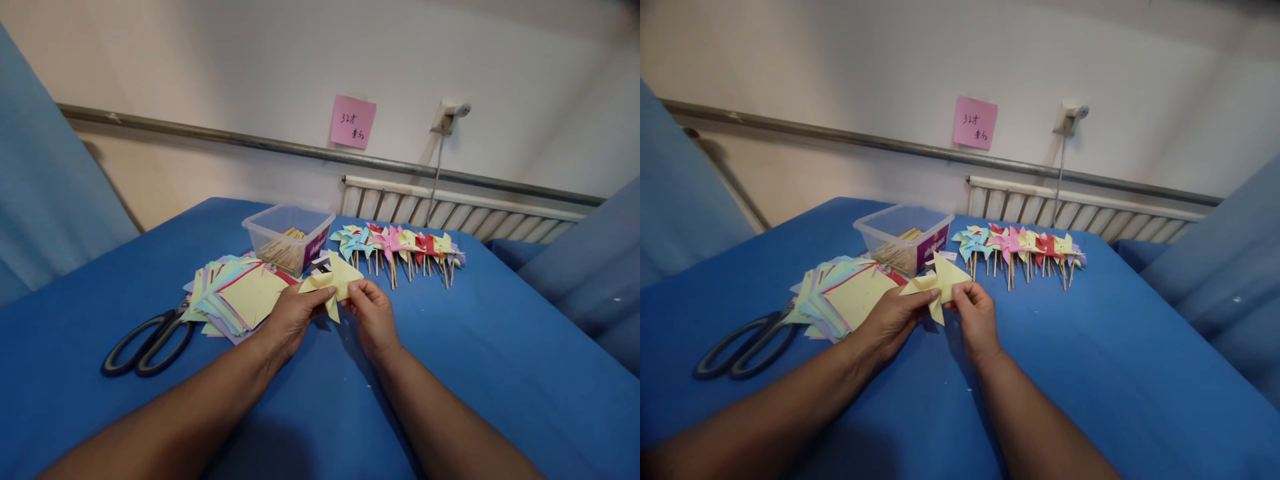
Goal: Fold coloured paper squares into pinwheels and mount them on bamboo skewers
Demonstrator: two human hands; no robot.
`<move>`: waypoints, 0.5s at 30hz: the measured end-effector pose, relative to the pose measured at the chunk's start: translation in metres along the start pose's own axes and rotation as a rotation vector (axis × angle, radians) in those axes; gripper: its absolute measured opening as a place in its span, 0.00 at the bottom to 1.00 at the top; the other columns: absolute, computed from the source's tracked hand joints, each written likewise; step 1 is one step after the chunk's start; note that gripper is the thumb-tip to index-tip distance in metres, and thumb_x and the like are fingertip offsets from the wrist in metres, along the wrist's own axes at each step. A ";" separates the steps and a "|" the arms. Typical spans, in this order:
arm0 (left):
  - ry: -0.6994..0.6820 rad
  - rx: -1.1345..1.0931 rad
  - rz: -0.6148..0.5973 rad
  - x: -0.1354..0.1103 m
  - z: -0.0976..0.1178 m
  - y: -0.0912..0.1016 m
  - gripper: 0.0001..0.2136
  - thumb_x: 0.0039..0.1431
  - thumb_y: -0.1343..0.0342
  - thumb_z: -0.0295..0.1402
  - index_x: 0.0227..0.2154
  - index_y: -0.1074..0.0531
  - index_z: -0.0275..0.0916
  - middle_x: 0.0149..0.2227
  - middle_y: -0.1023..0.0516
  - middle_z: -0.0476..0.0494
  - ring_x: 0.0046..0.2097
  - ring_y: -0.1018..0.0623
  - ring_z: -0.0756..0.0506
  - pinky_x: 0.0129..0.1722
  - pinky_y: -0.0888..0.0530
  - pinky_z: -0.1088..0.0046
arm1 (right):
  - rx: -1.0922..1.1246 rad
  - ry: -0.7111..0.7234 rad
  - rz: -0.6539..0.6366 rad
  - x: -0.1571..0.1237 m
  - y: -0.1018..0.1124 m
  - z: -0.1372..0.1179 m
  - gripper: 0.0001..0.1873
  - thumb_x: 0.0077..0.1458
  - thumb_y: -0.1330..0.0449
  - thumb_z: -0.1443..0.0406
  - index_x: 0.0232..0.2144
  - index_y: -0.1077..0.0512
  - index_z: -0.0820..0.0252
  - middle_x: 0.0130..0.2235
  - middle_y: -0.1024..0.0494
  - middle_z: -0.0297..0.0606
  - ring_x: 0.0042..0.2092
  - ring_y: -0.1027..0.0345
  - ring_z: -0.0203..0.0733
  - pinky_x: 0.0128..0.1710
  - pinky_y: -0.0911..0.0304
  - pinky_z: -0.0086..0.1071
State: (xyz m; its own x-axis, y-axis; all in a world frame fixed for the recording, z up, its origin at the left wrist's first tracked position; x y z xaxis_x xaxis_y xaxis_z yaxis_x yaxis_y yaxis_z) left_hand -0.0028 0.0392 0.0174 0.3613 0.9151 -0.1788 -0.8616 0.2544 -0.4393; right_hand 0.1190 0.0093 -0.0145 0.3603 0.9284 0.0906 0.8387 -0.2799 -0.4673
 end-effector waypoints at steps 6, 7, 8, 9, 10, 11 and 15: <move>-0.024 0.035 0.005 0.002 -0.002 0.002 0.19 0.38 0.31 0.31 0.37 0.22 0.31 0.36 0.19 0.37 0.37 0.20 0.41 0.43 0.26 0.65 | 0.092 -0.067 -0.036 0.000 -0.003 0.002 0.14 0.49 0.36 0.54 0.29 0.28 0.59 0.27 0.26 0.31 0.29 0.33 0.36 0.32 0.37 0.30; -0.022 0.056 0.018 0.002 -0.002 0.003 0.19 0.37 0.31 0.31 0.36 0.22 0.31 0.35 0.19 0.37 0.36 0.21 0.41 0.41 0.26 0.66 | 0.055 -0.037 -0.033 0.000 -0.003 0.002 0.13 0.47 0.34 0.56 0.29 0.28 0.59 0.27 0.26 0.31 0.29 0.33 0.35 0.32 0.38 0.29; -0.018 0.080 0.029 0.002 -0.002 0.004 0.19 0.37 0.30 0.32 0.36 0.22 0.31 0.34 0.19 0.37 0.35 0.21 0.41 0.38 0.26 0.67 | 0.016 -0.007 -0.029 0.000 -0.003 0.001 0.13 0.45 0.33 0.58 0.29 0.29 0.59 0.27 0.26 0.30 0.29 0.34 0.34 0.32 0.38 0.28; -0.013 0.103 0.037 0.002 -0.003 0.004 0.19 0.37 0.30 0.33 0.35 0.22 0.31 0.33 0.19 0.38 0.33 0.21 0.42 0.36 0.26 0.68 | -0.018 0.015 -0.024 0.000 -0.003 0.001 0.12 0.43 0.32 0.60 0.28 0.29 0.59 0.27 0.26 0.29 0.28 0.35 0.33 0.31 0.38 0.27; -0.010 0.120 0.041 0.001 -0.003 0.004 0.18 0.37 0.30 0.33 0.35 0.22 0.31 0.31 0.19 0.39 0.32 0.21 0.43 0.34 0.26 0.69 | -0.042 0.023 -0.023 0.000 -0.003 0.002 0.12 0.43 0.32 0.60 0.28 0.29 0.59 0.26 0.27 0.29 0.27 0.35 0.33 0.30 0.39 0.27; -0.007 0.129 0.041 0.001 -0.004 0.004 0.18 0.38 0.31 0.33 0.35 0.22 0.31 0.30 0.19 0.39 0.31 0.22 0.44 0.33 0.27 0.70 | -0.060 0.020 -0.022 0.000 -0.003 0.002 0.12 0.43 0.32 0.60 0.28 0.29 0.59 0.25 0.27 0.29 0.26 0.36 0.32 0.28 0.39 0.27; 0.015 0.110 -0.013 -0.001 -0.007 0.001 0.17 0.40 0.32 0.31 0.37 0.22 0.32 0.32 0.20 0.40 0.33 0.22 0.44 0.36 0.27 0.70 | -0.095 0.022 0.019 0.003 0.001 0.004 0.12 0.44 0.33 0.60 0.27 0.30 0.59 0.24 0.28 0.28 0.24 0.37 0.33 0.25 0.41 0.27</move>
State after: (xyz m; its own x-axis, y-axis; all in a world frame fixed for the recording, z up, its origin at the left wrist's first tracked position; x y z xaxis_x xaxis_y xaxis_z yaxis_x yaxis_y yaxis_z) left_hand -0.0014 0.0361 0.0105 0.3776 0.9069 -0.1868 -0.8902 0.3000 -0.3429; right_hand 0.1194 0.0126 -0.0188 0.3848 0.9173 0.1025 0.8661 -0.3205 -0.3836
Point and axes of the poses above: each hand's wrist, its own x-axis towards the middle knuckle, its own y-axis out of the back of the hand, z = x × y, the point moved 3 cm from there along x, towards the middle knuckle
